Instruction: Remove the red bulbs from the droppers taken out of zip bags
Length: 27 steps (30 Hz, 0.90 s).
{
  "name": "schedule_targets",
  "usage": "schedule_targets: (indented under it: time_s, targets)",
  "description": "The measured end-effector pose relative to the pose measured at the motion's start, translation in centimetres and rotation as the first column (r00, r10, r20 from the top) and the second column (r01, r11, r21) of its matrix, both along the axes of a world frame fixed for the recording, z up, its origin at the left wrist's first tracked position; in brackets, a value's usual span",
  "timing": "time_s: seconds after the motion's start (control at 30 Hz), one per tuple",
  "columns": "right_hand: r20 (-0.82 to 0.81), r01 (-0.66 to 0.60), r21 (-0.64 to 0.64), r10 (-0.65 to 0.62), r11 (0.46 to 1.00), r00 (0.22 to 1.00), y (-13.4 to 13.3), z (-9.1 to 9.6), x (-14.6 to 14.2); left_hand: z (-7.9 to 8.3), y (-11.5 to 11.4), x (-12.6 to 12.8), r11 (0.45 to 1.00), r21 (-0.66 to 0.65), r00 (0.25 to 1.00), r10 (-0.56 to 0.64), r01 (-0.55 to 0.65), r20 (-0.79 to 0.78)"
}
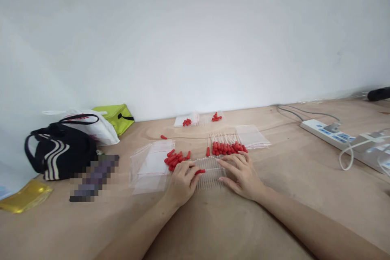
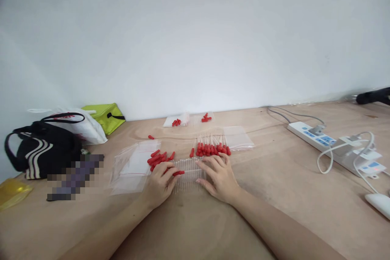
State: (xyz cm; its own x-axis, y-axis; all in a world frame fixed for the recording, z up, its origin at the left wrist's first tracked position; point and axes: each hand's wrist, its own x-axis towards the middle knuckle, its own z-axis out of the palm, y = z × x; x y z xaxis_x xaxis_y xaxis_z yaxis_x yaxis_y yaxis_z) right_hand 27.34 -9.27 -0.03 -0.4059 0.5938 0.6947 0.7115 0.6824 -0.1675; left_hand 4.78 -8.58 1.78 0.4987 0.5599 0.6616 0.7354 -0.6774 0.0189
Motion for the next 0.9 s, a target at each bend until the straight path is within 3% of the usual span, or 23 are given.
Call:
schedule_targets:
  time_s: [0.3, 0.9]
  targets:
    - [0.009, -0.043, 0.029, 0.043, 0.999, 0.999, 0.1, -0.2, -0.7, -0.1, -0.7, 1.5, 0.993, 0.023, 0.991, -0.115, 0.114, 0.063]
    - [0.019, -0.079, 0.107, 0.077, 0.991, 0.997, -0.2, -0.5, -0.4, -0.2, -0.8, 1.4, 0.993, -0.004, 0.993, -0.118, 0.118, -0.01]
